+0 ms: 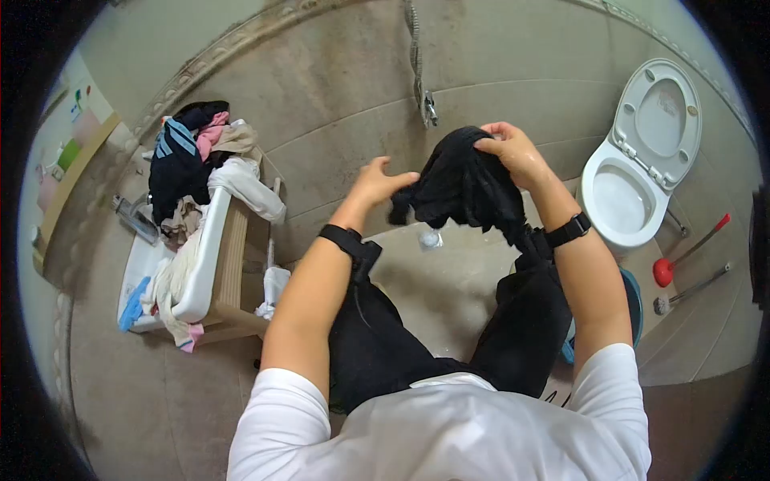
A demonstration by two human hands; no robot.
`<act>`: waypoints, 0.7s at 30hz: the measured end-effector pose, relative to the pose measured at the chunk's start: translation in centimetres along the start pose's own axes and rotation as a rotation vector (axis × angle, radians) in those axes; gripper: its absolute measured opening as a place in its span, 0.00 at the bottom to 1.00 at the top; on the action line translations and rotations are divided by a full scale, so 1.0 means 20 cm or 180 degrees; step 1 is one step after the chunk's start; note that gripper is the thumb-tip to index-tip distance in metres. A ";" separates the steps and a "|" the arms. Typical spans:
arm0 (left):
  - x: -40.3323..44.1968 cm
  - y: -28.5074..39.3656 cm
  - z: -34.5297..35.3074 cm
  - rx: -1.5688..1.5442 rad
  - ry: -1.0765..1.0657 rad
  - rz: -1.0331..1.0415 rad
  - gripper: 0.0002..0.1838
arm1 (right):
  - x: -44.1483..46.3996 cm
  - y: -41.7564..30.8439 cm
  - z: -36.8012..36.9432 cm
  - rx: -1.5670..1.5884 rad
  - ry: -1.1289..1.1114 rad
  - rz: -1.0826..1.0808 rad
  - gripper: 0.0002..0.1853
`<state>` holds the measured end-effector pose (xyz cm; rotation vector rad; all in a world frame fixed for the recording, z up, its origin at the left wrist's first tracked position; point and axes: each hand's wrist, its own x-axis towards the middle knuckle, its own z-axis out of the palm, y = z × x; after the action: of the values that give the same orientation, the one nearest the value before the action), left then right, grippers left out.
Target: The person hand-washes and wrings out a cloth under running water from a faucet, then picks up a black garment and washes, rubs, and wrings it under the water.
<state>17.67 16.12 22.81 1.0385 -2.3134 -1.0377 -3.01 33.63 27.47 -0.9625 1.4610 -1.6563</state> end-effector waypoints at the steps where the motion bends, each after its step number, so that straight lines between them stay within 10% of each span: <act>1: -0.02 0.03 0.06 -0.0430 -0.0139 0.0283 0.50 | 0.03 0.03 0.02 -0.0083 0.0031 -0.0014 0.12; 5: 0.06 0.04 0.31 -0.1892 -0.1115 0.1273 0.43 | 0.20 0.19 0.10 -0.0363 -0.0254 -0.0040 0.11; 8: 0.18 -0.09 0.36 -0.1709 -0.0775 0.0797 0.33 | 0.35 0.32 0.09 -0.0338 -0.0213 0.0117 0.11; 11: 0.31 -0.20 0.36 -0.3802 -0.1057 -0.0342 0.18 | 0.47 0.43 0.04 -0.0890 -0.0007 0.0016 0.13; 21: 0.74 -0.57 0.67 -0.6146 -0.0728 -0.1303 0.24 | 0.84 0.96 -0.01 -0.1121 -0.0220 0.0277 0.19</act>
<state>5.44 5.94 6.23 0.3974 -0.2822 -2.5541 -10.31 17.01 9.69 -1.1145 1.7562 -1.3145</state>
